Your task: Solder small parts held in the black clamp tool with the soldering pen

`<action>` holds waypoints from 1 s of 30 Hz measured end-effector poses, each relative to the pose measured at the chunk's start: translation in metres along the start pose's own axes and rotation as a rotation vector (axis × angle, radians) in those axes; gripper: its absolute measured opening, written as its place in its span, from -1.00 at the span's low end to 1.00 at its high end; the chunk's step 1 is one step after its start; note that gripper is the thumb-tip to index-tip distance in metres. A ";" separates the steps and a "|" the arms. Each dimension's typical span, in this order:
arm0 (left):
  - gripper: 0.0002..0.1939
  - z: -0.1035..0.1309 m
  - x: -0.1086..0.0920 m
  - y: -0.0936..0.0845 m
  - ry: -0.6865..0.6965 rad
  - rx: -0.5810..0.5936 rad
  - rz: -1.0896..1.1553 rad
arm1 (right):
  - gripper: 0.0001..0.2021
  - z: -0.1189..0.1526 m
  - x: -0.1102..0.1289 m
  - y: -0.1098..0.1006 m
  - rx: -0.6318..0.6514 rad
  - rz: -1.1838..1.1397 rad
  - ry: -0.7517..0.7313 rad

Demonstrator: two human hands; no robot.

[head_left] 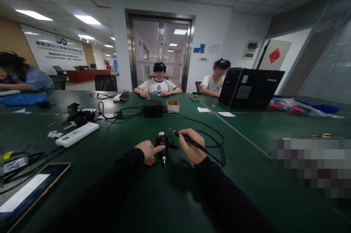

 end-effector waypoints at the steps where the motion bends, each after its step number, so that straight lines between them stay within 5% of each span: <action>1: -0.38 -0.004 0.000 -0.008 -0.017 -0.012 -0.023 | -0.88 0.000 0.000 0.000 0.000 -0.001 -0.002; 6: -0.43 -0.033 -0.022 -0.051 0.132 -0.286 -0.187 | -0.88 -0.001 0.002 0.000 0.000 -0.004 -0.016; 16: -0.54 -0.083 -0.026 -0.023 0.136 -0.229 -0.073 | -0.88 0.001 0.004 0.004 0.030 -0.013 -0.022; 22: -0.58 -0.085 -0.026 -0.023 0.196 -0.259 -0.044 | -0.87 0.000 0.009 0.002 0.025 -0.012 -0.029; 30: -0.76 -0.075 -0.024 -0.028 0.414 -0.365 0.284 | -0.88 0.002 0.012 0.004 0.020 -0.022 -0.033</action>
Point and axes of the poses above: each hand's wrist, its own z-axis away from the middle knuckle, its own y-axis out of the palm, x = y × z, the point moved 10 cm from there along -z, towards the middle knuckle, and after that the axes turned 1 degree about z, right-handed, at the moved point
